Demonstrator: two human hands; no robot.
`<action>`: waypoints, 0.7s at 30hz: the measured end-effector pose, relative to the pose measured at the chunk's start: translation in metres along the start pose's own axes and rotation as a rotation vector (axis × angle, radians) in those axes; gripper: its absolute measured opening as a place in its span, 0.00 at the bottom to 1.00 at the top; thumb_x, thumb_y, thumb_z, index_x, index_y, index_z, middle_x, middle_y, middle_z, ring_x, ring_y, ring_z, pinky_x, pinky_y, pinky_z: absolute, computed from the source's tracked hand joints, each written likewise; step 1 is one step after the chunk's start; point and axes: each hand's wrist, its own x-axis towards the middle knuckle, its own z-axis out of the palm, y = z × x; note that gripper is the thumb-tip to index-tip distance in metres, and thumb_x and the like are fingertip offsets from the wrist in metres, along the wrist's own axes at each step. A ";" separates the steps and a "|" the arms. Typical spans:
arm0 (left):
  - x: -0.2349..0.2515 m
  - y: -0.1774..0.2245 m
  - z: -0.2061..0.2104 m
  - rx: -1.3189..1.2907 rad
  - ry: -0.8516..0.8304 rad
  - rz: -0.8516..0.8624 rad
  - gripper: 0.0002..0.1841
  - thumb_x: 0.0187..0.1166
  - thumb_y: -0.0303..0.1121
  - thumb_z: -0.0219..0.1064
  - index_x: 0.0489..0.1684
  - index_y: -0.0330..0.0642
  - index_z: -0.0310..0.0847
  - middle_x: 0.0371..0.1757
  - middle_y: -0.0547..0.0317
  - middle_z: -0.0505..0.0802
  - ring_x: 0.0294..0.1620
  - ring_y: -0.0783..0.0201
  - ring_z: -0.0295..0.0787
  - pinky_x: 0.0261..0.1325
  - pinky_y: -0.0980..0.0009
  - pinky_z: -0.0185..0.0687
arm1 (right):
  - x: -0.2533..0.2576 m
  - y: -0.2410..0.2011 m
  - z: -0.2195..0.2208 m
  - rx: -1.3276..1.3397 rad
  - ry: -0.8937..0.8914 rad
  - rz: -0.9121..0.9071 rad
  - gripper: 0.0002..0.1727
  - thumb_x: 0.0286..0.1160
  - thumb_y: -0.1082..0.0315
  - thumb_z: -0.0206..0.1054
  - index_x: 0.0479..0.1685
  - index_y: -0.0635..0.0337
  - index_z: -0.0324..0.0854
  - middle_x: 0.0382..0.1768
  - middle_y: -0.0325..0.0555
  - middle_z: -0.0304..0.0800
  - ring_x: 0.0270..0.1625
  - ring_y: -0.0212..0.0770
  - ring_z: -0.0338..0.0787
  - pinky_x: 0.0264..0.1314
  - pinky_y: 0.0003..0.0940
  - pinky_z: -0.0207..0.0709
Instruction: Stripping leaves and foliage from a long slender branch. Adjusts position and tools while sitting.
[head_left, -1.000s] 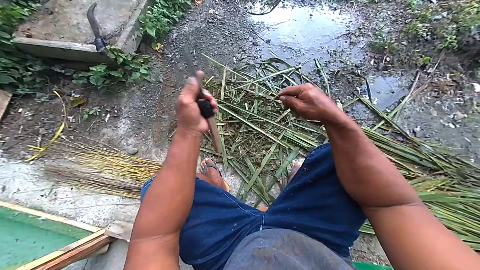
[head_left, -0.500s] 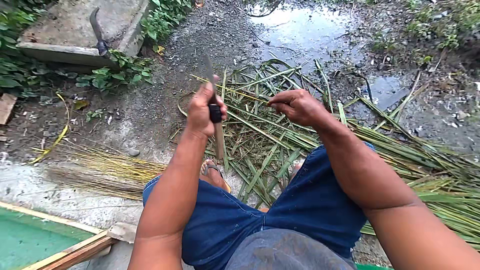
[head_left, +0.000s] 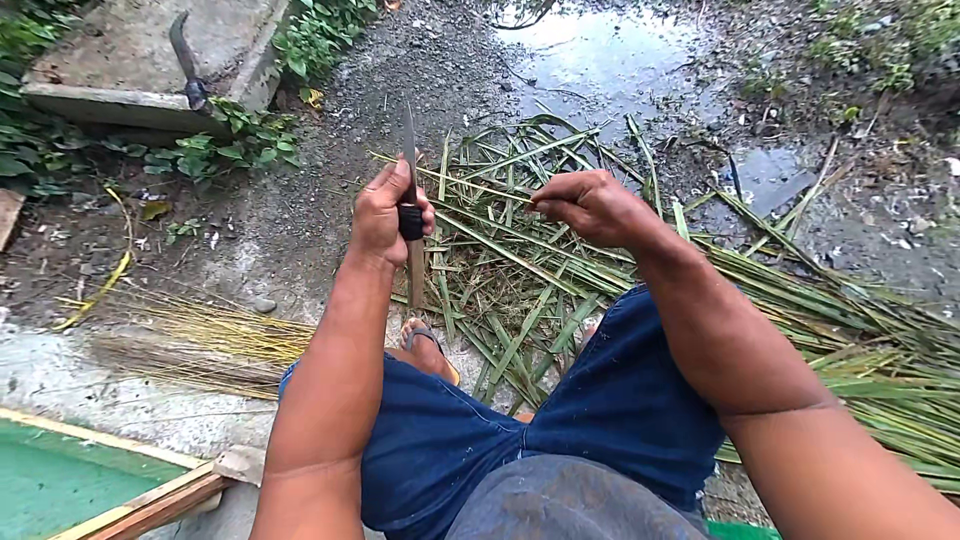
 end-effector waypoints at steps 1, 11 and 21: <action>0.001 0.001 -0.002 0.014 0.017 -0.003 0.18 0.95 0.43 0.47 0.73 0.51 0.75 0.20 0.67 0.82 0.15 0.70 0.82 0.17 0.74 0.82 | 0.000 0.000 0.000 -0.005 -0.003 -0.005 0.13 0.86 0.68 0.59 0.52 0.58 0.92 0.44 0.41 0.94 0.47 0.30 0.90 0.58 0.34 0.82; 0.006 0.023 -0.037 -0.064 0.308 0.110 0.20 0.96 0.50 0.41 0.61 0.57 0.80 0.21 0.71 0.83 0.17 0.73 0.80 0.22 0.75 0.81 | -0.017 0.016 -0.026 -0.032 -0.020 0.180 0.15 0.89 0.66 0.57 0.54 0.58 0.91 0.39 0.43 0.94 0.39 0.35 0.90 0.51 0.42 0.83; -0.024 -0.013 0.026 0.138 -0.168 -0.022 0.20 0.94 0.37 0.46 0.81 0.50 0.67 0.23 0.64 0.83 0.18 0.69 0.84 0.20 0.73 0.85 | -0.006 0.001 -0.015 0.059 -0.072 0.196 0.15 0.90 0.67 0.55 0.53 0.59 0.90 0.29 0.38 0.87 0.21 0.28 0.77 0.28 0.30 0.77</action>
